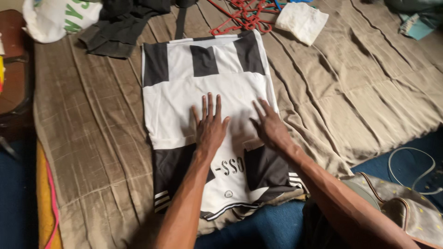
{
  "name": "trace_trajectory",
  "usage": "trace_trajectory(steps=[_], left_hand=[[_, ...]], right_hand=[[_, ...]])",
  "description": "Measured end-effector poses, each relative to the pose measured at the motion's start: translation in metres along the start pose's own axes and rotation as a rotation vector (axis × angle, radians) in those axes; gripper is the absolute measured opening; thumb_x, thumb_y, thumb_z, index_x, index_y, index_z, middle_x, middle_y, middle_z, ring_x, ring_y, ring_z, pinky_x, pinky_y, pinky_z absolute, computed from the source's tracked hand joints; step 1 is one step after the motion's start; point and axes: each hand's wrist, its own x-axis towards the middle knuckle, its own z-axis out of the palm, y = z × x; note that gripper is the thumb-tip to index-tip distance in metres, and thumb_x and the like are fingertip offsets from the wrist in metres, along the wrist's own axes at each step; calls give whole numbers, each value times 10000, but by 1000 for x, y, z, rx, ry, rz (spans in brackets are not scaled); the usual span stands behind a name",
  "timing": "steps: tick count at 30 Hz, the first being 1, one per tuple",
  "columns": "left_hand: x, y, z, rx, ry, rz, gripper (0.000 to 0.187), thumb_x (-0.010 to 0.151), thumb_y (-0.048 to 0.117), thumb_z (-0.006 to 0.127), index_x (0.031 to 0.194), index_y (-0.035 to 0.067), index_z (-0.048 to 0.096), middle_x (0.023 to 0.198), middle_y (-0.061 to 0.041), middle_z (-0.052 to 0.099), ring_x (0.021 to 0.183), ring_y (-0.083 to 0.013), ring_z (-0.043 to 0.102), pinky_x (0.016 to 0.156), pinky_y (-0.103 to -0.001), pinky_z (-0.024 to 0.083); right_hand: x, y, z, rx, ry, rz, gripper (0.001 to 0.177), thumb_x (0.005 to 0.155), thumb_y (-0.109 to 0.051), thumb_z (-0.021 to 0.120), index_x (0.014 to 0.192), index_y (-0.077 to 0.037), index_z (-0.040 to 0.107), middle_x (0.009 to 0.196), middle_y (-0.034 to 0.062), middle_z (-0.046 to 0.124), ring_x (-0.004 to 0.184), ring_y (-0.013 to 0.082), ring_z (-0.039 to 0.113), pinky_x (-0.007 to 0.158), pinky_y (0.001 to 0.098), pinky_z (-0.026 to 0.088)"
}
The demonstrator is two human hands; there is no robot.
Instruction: The person folds a shirt and a pair of underwear by hand on a bed and places them into a large bag.
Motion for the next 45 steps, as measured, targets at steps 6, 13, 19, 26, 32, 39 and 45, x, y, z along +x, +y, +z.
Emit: trace_trajectory(steps=[6, 13, 19, 26, 32, 39, 45], left_hand=[[-18, -45, -15, 251, -328, -107, 683, 1044, 554, 351, 1608, 199, 206, 1701, -102, 109, 1562, -281, 75, 1218, -644, 46], [-16, -41, -24, 273, -281, -43, 703, 1039, 555, 340, 1606, 150, 246, 1677, -158, 167, 1550, -325, 122, 1198, -665, 63], [44, -41, -10, 269, -403, -104, 662, 1102, 520, 417, 1620, 113, 349, 1643, -202, 308, 1561, -357, 245, 1300, -637, 100], [61, -72, 24, 199, -139, -46, 684, 1013, 534, 444, 1564, 140, 348, 1658, -197, 228, 1538, -362, 176, 1183, -681, 90], [87, -108, 21, 225, -99, -75, 710, 1008, 607, 348, 1568, 171, 338, 1659, -140, 216, 1534, -315, 150, 1174, -681, 57], [125, -155, 48, 299, -23, -107, 708, 1031, 593, 316, 1576, 143, 350, 1663, -167, 226, 1547, -336, 162, 1189, -681, 72], [165, -187, 50, 270, -125, -139, 671, 1050, 549, 304, 1579, 140, 352, 1669, -181, 238, 1548, -331, 166, 1193, -681, 66]], right_hand=[[44, -31, 54, -187, -72, -323, 658, 1059, -398, 415, 1645, -172, 218, 1712, 177, 122, 1574, 337, 82, 1228, 604, 92], [58, 37, 46, -321, -3, -153, 712, 1051, -567, 272, 1628, -157, 187, 1700, 144, 118, 1566, 346, 75, 1224, 605, 70], [95, 33, 45, -409, 18, -174, 749, 1028, -585, 281, 1630, -154, 164, 1692, 168, 133, 1559, 332, 130, 1231, 590, 97], [120, -11, 68, -214, 11, -311, 678, 1065, -488, 350, 1617, -112, 234, 1689, 195, 158, 1561, 358, 141, 1216, 606, 120], [162, 14, 51, -278, 2, -195, 696, 1035, -528, 359, 1601, -136, 259, 1686, 182, 156, 1554, 321, 138, 1220, 583, 98], [223, 47, 64, -259, 46, -158, 714, 1031, -549, 370, 1610, -143, 267, 1679, 180, 175, 1565, 326, 121, 1218, 605, 70], [261, 82, 50, -311, 80, -234, 665, 1061, -505, 351, 1606, -125, 314, 1680, 187, 244, 1561, 346, 192, 1228, 643, 93]])
